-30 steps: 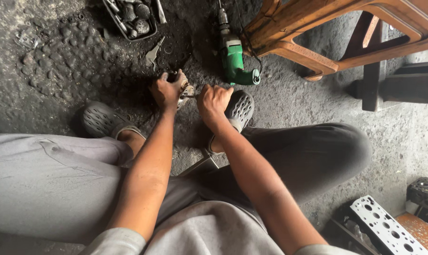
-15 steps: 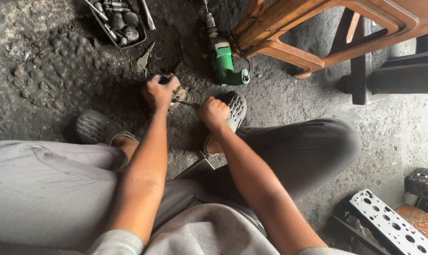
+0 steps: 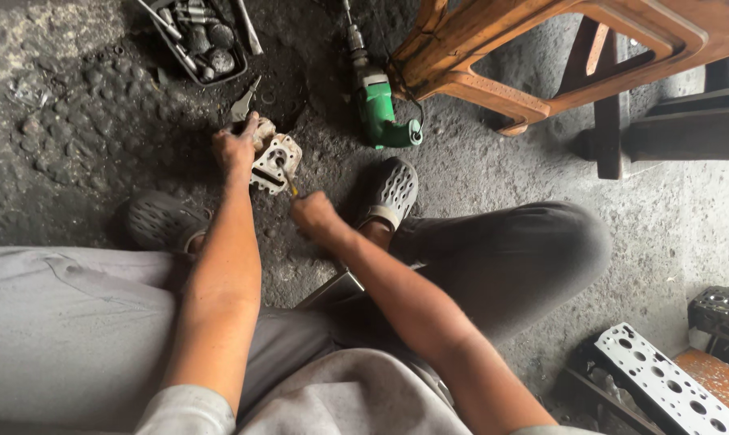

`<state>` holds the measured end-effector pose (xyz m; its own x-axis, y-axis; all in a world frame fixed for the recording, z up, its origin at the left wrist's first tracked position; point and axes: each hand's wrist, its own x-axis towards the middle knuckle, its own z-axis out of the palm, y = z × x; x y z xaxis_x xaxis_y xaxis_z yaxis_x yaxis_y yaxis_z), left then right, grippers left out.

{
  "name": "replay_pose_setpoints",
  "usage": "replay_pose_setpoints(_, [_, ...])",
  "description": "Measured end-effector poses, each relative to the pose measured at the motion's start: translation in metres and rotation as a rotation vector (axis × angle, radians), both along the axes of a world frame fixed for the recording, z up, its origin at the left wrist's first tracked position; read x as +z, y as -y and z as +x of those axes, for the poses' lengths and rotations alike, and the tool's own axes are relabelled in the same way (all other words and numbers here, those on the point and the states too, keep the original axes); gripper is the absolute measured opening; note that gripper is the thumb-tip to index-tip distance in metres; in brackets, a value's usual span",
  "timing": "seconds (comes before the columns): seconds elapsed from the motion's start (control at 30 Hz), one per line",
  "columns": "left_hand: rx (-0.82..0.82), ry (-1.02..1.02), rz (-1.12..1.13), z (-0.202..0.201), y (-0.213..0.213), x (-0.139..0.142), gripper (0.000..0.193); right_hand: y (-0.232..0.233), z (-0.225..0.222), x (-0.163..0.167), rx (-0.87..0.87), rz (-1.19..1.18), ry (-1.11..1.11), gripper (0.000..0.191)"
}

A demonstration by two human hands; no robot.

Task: The person sits on the floor and uses a green power drill to remove bolts from a metallic engine component. They also use a screwdriver to pry or adjust parts of the component and place removed hardware into a nearby container.

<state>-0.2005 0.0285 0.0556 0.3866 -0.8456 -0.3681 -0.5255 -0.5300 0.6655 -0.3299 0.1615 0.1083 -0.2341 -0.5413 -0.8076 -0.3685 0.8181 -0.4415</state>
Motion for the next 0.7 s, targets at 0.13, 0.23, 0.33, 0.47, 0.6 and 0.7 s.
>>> replay_pose_setpoints(0.13, [-0.036, -0.057, 0.005, 0.001, 0.000, 0.004, 0.087, -0.005, 0.032, 0.000, -0.386, 0.070, 0.298, 0.046])
replay_pose_setpoints(0.23, [-0.053, 0.087, -0.093, 0.003, 0.001, 0.001, 0.088, -0.010, 0.038, 0.000, -0.382, 0.000, 0.197, 0.043])
replay_pose_setpoints(0.33, [-0.064, -0.035, 0.018, 0.004, 0.002, -0.004, 0.083, -0.032, 0.027, 0.009, 0.014, -0.166, -0.083, 0.033])
replay_pose_setpoints(0.47, [-0.052, 0.102, -0.035, 0.004, 0.005, -0.007, 0.092, -0.044, 0.026, 0.011, 0.108, -0.169, -0.056, 0.040])
replay_pose_setpoints(0.6, [-0.035, 0.082, -0.015, 0.002, 0.003, -0.006, 0.092, -0.020, 0.037, -0.005, -0.465, 0.017, 0.440, 0.047])
replay_pose_setpoints(0.7, [-0.014, 0.038, 0.077, 0.003, 0.003, -0.002, 0.095, -0.026, 0.033, -0.007, -0.117, 0.050, 0.034, 0.038])
